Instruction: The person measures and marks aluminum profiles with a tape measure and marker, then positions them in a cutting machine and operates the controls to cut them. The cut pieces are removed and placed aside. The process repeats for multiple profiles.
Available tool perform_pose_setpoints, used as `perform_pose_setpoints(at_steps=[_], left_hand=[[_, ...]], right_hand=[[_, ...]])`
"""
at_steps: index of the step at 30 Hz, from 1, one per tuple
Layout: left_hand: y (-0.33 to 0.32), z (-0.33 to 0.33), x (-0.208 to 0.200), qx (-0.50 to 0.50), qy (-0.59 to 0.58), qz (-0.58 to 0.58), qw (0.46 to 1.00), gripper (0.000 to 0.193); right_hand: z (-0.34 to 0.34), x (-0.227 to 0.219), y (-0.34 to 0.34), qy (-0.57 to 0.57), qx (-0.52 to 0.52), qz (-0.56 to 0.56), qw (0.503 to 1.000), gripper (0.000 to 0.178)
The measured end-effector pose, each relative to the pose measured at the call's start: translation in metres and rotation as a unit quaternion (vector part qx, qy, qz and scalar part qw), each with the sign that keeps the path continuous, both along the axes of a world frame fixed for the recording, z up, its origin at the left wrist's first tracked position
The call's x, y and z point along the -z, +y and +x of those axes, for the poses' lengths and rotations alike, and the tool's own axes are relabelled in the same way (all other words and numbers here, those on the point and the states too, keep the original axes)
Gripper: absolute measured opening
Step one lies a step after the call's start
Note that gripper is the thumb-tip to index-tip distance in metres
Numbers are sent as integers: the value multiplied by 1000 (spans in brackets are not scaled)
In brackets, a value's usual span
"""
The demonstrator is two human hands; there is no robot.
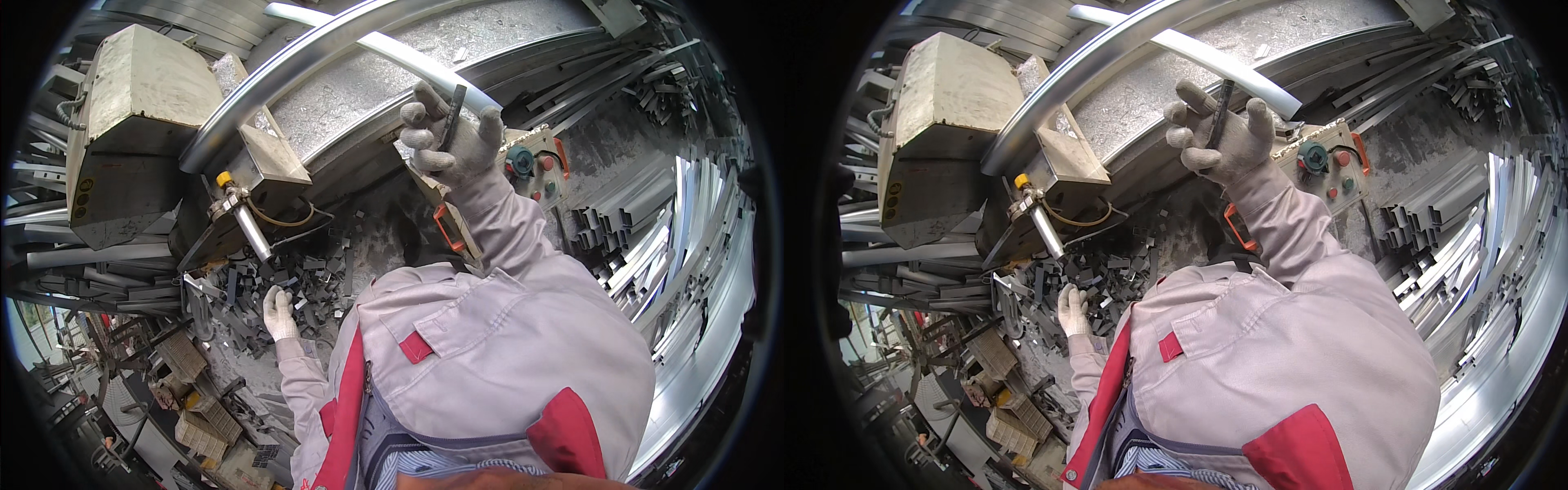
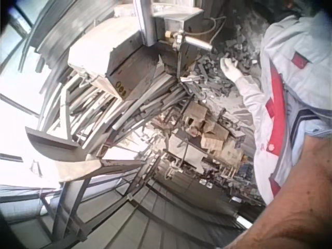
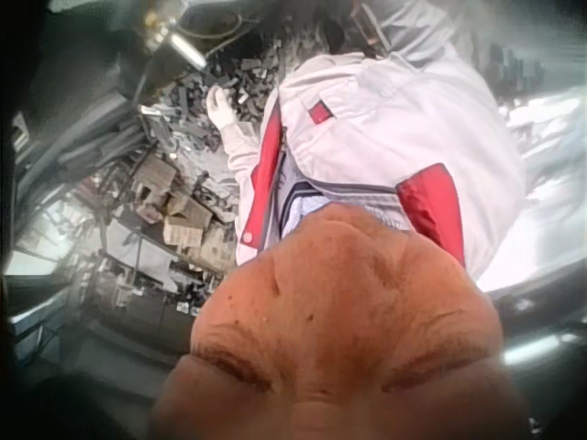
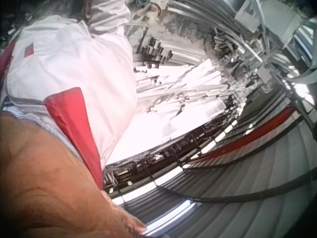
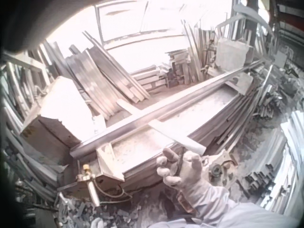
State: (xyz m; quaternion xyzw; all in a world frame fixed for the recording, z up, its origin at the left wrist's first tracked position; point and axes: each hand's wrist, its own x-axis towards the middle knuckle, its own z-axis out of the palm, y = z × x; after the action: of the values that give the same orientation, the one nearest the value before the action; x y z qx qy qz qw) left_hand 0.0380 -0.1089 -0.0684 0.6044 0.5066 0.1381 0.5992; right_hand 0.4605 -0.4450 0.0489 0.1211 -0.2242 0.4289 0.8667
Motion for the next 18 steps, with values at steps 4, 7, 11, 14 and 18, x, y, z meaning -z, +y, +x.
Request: perform_pose_setpoints(at_steps=[4, 7, 11, 14, 18], left_hand=[[55, 54, -35, 39, -18, 82, 996, 47], [105, 96, -45, 60, -65, 125, 988, 45], [181, 149, -48, 88, -30, 234, 968, 54], [227, 190, -45, 115, -2, 322, 940, 70], [290, 250, -44, 144, 103, 336, 925, 102]], right_hand=[[18, -4, -12, -17, 39, 6, 999, 100], [22, 2, -27, -5, 87, -68, 994, 90], [3, 10, -42, -24, 149, -147, 977, 44], [-31, 10, -54, -22, 198, -129, 971, 46], [-69, -2, -67, 75, 308, -216, 923, 46]])
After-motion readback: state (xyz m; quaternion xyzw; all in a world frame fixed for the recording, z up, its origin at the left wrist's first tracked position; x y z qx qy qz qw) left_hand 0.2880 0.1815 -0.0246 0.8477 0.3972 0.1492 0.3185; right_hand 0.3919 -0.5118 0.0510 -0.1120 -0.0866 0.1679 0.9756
